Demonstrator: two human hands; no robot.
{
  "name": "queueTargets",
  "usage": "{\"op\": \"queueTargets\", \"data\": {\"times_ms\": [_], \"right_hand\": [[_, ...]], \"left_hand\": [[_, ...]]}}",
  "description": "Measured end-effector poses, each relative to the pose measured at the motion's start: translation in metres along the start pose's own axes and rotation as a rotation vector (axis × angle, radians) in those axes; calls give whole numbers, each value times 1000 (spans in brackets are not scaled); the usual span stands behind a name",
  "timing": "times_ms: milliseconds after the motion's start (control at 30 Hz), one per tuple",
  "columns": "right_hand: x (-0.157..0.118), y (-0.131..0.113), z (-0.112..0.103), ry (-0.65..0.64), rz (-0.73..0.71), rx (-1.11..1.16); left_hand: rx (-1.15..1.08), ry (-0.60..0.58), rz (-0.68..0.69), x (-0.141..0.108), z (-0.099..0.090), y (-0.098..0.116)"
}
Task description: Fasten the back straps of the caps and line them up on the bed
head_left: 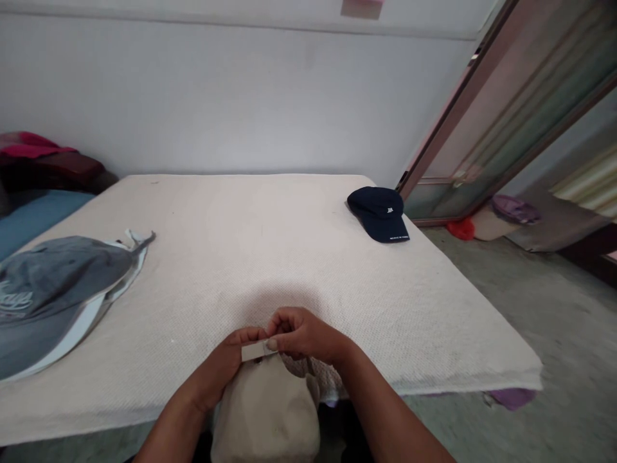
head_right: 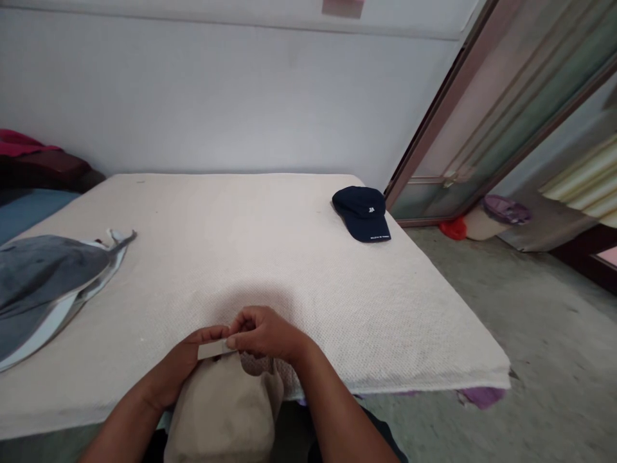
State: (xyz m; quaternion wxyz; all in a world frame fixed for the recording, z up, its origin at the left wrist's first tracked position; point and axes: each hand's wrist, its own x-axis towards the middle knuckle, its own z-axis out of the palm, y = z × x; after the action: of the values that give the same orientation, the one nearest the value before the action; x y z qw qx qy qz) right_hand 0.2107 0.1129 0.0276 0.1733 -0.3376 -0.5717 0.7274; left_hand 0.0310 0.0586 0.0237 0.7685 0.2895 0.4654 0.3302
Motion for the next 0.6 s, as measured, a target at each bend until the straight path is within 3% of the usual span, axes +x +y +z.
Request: {"op": "queueTargets", "data": {"times_ms": [200,433,600], "right_hand": [[1,1,-1,-25,16,24],[0,3,-2,-43,4,48],[-4,6,-10,-96,-22,140]], "left_hand": [[-141,36,-20,-2,-11,-2],[17,-167,-17,-6,-10,3],[22,-134,-1,-6,-13,4]]}}
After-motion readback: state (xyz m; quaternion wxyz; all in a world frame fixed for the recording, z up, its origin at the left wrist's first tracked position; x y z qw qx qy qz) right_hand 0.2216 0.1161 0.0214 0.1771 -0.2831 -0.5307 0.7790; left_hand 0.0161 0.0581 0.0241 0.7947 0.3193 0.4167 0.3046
